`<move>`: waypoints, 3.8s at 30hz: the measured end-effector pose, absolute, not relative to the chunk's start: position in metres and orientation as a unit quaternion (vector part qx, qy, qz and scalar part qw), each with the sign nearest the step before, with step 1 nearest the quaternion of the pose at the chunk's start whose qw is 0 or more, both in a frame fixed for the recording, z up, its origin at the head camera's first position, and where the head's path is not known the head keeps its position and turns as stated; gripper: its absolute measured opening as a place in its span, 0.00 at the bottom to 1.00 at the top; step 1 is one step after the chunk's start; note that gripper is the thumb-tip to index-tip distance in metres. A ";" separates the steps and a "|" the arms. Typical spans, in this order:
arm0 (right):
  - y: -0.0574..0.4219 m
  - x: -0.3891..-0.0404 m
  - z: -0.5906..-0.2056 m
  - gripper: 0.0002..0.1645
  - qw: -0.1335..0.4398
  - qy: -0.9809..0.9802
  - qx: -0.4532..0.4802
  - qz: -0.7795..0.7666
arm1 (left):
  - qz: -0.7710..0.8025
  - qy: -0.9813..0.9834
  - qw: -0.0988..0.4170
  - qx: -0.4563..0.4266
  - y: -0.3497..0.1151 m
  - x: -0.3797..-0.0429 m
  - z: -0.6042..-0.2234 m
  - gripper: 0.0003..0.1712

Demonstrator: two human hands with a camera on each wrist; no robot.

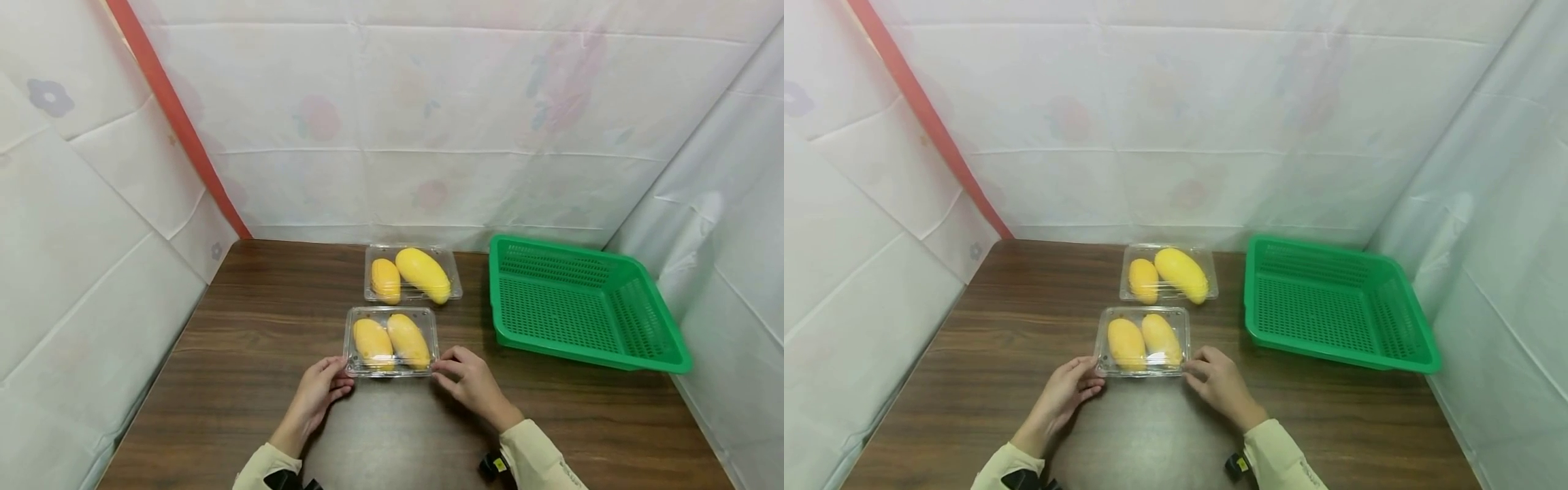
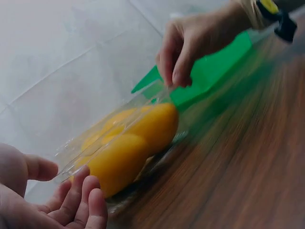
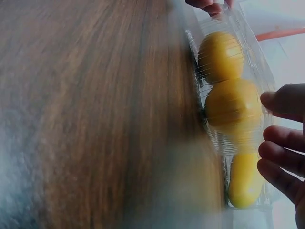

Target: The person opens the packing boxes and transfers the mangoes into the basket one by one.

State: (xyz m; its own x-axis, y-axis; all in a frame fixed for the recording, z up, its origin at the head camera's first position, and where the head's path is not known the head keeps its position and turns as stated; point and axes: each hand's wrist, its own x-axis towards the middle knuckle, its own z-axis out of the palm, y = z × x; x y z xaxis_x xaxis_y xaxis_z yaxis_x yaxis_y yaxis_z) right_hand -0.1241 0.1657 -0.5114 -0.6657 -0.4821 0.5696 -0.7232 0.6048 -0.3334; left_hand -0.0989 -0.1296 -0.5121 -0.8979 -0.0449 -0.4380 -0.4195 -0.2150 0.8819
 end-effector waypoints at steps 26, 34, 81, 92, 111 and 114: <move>0.163 -0.123 -0.509 0.11 0.265 -0.856 0.379 0.232 | 0.845 0.476 0.185 -0.160 -0.109 -0.080 -0.514 0.06; 0.159 -0.121 -0.508 0.08 0.258 -0.855 0.387 0.229 | 0.838 0.482 0.207 -0.153 -0.096 -0.080 -0.517 0.12; 0.159 -0.121 -0.508 0.03 0.247 -0.855 0.397 0.225 | 0.811 0.537 0.190 -0.133 -0.013 -0.089 -0.526 0.15; 0.159 -0.125 -0.503 0.06 0.236 -0.847 0.421 0.224 | 0.815 0.538 0.150 -0.157 -0.006 -0.088 -0.525 0.11; 0.160 -0.139 -0.468 0.10 0.235 -0.846 0.421 0.228 | 0.789 0.559 0.212 -0.139 -0.019 -0.090 -0.514 0.19; 0.161 -0.139 -0.472 0.11 0.240 -0.843 0.420 0.234 | 0.794 0.552 0.214 -0.139 -0.022 -0.092 -0.514 0.20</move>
State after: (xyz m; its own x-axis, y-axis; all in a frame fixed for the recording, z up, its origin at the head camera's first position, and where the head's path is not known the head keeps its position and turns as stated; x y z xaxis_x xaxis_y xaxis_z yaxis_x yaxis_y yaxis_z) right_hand -0.1389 0.1613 -0.4717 -0.5317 -0.5960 0.6017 -0.8209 0.5376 -0.1928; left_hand -0.0922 -0.0218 -0.5143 -0.8694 0.1873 -0.4572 -0.4938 -0.2995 0.8164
